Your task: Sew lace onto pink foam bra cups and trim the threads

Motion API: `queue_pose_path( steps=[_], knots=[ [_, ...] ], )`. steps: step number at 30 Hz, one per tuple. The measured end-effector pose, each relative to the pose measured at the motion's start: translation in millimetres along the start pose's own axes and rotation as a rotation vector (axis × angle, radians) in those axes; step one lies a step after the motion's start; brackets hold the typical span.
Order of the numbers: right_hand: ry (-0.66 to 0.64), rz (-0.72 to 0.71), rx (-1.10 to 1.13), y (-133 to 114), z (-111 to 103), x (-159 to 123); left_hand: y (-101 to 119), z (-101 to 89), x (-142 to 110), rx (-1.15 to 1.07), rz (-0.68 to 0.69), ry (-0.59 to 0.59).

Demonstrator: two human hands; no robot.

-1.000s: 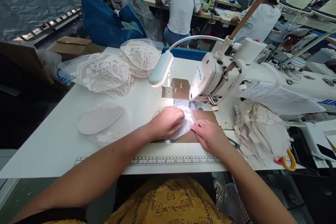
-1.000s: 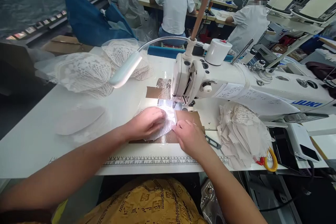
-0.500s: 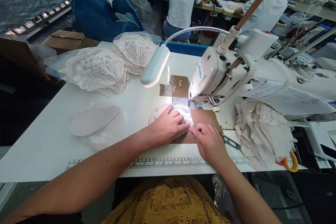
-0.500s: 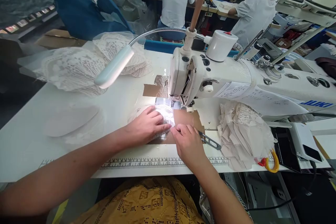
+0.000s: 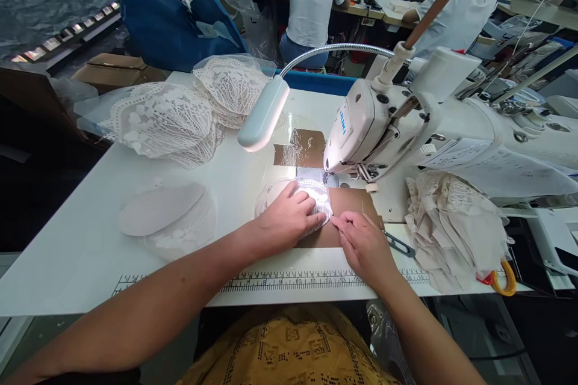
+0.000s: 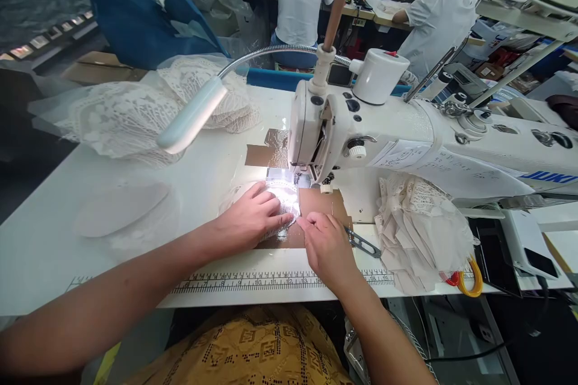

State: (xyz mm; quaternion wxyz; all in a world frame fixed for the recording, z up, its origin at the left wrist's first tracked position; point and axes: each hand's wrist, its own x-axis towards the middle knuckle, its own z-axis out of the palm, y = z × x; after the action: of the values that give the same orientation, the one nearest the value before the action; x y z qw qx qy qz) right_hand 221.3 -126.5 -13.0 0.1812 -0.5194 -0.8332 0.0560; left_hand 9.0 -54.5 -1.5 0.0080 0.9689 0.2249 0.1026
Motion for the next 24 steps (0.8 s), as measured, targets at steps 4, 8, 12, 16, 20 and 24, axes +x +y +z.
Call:
queue_pose_path(
  steps=[4,8,12,16,20,24],
  knots=[
    [-0.005,0.019,-0.037,0.9,2.6,3.3,-0.2,-0.5,0.8,-0.038,0.004,0.038],
    [-0.013,0.002,-0.110,0.2,5.5,6.2,-0.9,1.8,2.4,-0.147,0.050,0.064],
    [-0.007,-0.016,-0.134,0.2,5.9,6.4,-1.5,4.8,3.1,-0.174,0.031,0.053],
    [-0.019,-0.012,-0.133,-0.3,5.0,6.9,-1.9,5.7,2.7,-0.119,0.012,0.066],
    [-0.012,-0.012,-0.129,-0.9,5.0,8.1,-1.0,3.8,3.5,-0.054,-0.029,0.023],
    [-0.016,-0.013,-0.157,-1.2,5.3,9.3,0.9,1.8,6.7,0.021,-0.031,-0.028]
  ],
)
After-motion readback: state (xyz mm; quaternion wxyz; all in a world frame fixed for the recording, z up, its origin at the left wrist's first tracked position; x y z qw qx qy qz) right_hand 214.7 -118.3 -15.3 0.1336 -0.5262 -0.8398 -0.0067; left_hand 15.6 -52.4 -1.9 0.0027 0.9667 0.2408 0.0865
